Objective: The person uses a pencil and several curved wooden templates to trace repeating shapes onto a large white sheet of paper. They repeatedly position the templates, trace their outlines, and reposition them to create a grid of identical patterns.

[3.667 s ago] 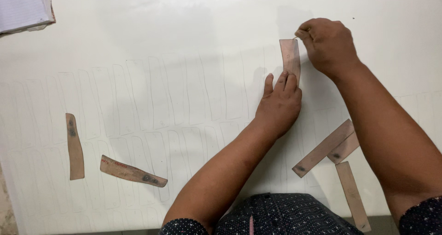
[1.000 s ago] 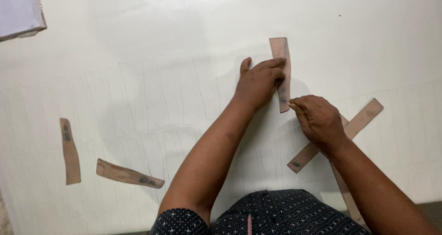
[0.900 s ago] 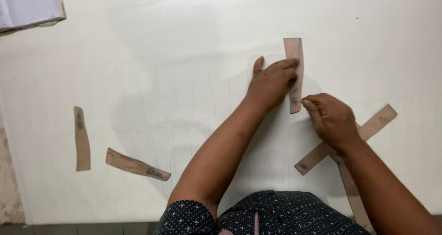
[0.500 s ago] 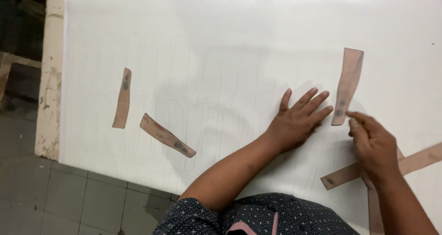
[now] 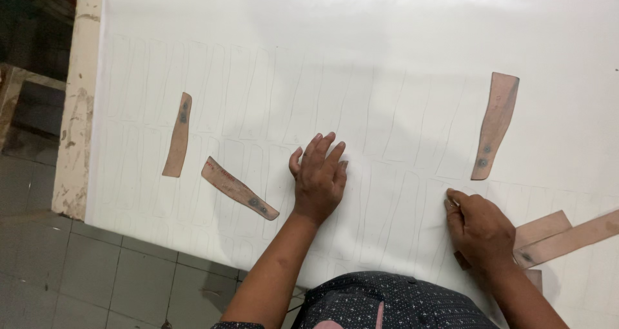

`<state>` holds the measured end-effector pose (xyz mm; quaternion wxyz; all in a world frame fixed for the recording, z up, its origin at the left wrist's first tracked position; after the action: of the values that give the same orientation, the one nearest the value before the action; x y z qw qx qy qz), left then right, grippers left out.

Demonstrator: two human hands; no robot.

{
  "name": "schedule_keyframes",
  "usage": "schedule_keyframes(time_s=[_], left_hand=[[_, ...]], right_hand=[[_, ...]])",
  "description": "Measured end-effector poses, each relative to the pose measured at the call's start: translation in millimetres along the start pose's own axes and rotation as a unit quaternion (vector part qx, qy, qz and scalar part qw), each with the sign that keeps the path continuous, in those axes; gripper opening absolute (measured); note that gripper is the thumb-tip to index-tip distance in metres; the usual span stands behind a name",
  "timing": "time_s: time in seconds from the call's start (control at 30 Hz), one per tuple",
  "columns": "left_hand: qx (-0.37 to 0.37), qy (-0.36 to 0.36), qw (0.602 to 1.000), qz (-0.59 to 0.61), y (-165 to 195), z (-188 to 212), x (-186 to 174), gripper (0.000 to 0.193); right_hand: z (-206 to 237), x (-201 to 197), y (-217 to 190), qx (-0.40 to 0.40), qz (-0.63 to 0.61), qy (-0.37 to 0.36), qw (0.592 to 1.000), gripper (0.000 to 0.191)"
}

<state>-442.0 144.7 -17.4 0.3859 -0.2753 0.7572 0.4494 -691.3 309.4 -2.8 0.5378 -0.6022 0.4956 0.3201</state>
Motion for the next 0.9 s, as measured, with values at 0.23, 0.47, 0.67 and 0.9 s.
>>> schedule_keyframes(time_s=[0.23,0.47,0.67,0.9], left_hand=[[-0.012,-0.038,0.999,-0.008,5,-11,12,0.033],[-0.043,-0.084,0.994,-0.049,22,-15,23,0.035],[0.060,-0.115,0.992,0.009,62,-17,47,0.044],[0.059,-0.129,0.988,-0.057,67,-16,51,0.046]], right_hand=[[-2,1,-1,-0.025,0.006,0.031,0.999,0.014],[-1,0,5,-0.022,0.006,0.007,1.000,0.014],[-1,-1,7,-0.022,-0.003,0.018,1.000,0.013],[0,-2,8,-0.045,0.011,0.037,0.998,0.014]])
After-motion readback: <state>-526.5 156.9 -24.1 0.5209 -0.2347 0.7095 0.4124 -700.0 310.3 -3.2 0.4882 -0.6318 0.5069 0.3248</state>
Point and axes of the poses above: each hand's wrist, its own z-axis away from the middle knuckle, its own x-axis out of the palm, y = z × x, the point moved 2 cm from there along -z, towards the middle knuckle, and after that the axes turned 9 degrees about -x, right-handed, at the moved point
